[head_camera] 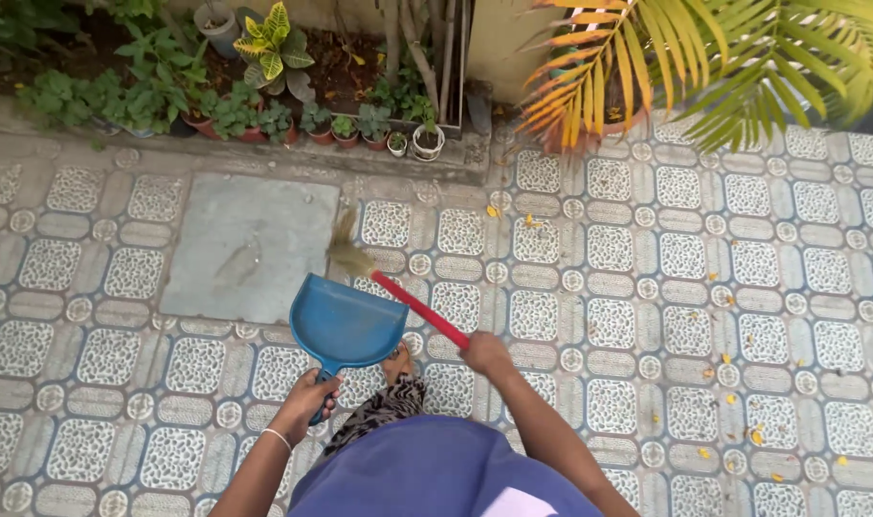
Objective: Sweeping a tiled outdoor area using a broom and a dustpan.
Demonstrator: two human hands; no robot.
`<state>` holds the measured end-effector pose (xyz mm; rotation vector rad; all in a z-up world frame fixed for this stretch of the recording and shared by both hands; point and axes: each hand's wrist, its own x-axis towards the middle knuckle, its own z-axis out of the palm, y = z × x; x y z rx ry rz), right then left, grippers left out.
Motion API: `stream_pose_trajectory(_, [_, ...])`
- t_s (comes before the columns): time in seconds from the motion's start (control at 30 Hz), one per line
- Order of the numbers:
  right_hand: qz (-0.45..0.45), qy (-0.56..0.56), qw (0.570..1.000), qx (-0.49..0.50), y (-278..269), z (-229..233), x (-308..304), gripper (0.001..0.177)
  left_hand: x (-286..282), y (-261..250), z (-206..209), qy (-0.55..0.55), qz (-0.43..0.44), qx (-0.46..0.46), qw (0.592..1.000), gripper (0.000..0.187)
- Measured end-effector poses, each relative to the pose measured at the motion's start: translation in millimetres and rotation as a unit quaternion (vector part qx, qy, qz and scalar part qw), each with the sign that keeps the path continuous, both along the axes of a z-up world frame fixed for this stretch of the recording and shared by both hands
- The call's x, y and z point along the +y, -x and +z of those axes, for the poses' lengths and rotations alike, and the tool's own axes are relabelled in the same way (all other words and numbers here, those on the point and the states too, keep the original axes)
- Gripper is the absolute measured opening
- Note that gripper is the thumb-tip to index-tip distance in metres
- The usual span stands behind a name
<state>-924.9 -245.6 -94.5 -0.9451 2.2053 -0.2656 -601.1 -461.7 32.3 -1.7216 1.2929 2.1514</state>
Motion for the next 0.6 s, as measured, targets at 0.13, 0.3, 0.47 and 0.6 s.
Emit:
stream_pose_trajectory(0.13, [-0.312,-0.015,0.919,-0.24,24,-37,21,0.046,-37,9,3,0.001,-0.01,-0.006,1.0,0.02])
stream_pose_trajectory(0.3, [-0.572,0.064,0.721,-0.388,0,-38,87,0.04,-83,15,-18,-0.001,-0.038,-0.002,0.999,0.019])
stream_pose_trajectory(0.47, [-0.703,0.167,0.568,-0.395,-12,-23,81,0.034,-105,42,-44,-0.008,-0.066,0.012,0.998,0.016])
stream_pose_trajectory(0.6, [-0.671,0.202,0.621,-0.351,-13,-20,80,0.031,-107,78,-38,-0.021,-0.091,0.026,0.995,0.02])
